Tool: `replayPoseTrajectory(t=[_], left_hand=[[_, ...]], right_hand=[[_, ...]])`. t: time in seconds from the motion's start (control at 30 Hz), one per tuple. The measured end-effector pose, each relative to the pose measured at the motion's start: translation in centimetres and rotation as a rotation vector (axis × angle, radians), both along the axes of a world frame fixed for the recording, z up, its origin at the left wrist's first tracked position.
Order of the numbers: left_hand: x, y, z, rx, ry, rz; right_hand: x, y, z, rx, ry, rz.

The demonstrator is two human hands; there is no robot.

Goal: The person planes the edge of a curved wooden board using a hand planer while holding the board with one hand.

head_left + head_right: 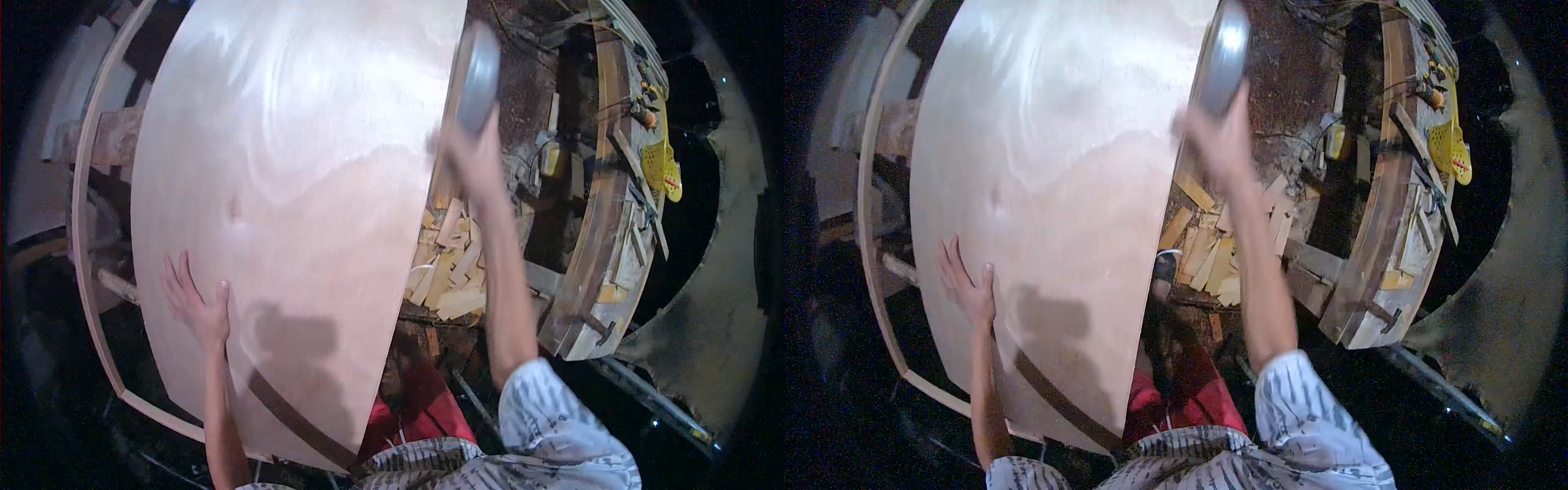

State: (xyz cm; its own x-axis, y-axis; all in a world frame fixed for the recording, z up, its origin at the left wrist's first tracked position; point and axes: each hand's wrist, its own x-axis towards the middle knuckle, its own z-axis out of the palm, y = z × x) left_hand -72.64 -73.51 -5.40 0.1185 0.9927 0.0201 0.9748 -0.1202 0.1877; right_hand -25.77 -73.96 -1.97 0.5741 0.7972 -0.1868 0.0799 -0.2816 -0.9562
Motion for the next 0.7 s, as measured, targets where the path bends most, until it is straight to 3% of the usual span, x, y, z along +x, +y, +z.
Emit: replayPoseTrajectory(t=[0.03,0.1,0.17,0.27,0.33,0.37,0.4,0.43,0.53,0.57,0.7], left_hand=[[-0.1,-0.1,0.2,0.006,0.015,-0.012],[-0.2,0.0,-0.1,0.015,-0.009,0.004],[-0.5,-0.1,-0.4,0.005,-0.019,-0.009],[-1.2,-0.4,-0.6,0.014,0.014,-0.009],[-1.1,-0.4,-0.9,0.009,-0.025,0.0],[-1.0,-0.4,-1.0,0.009,-0.028,0.0],[-1.0,-0.4,-1.1,0.008,-0.018,0.011],[-1.0,-0.3,-1.0,0.008,-0.006,0.02],[-0.2,-0.1,-0.1,0.009,-0.017,0.006],[-0.1,0.0,-0.2,0.015,-0.027,0.013],[-0.1,-0.1,0.0,-0.036,-0.06,0.037]], right_hand=[[-2.6,-4.3,-1.0,-0.041,-0.119,0.074],[-6.1,-8.1,-1.1,-0.158,-0.095,0.043],[-6.9,-9.0,-1.5,-0.03,0.23,-0.049],[1.4,0.7,-1.5,-0.032,-0.045,-0.062],[6.7,7.8,-0.5,0.012,0.027,0.026],[11.3,11.6,-3.3,0.126,-0.232,0.035],[16.1,15.0,-6.4,0.176,-0.221,0.028],[15.7,15.8,-4.8,0.1,-0.101,0.024],[11.4,11.7,-3.4,0.005,-0.139,-0.015],[7.2,8.0,-0.1,-0.064,-0.065,0.002],[-0.9,-2.1,-1.5,0.033,0.0,0.026]])
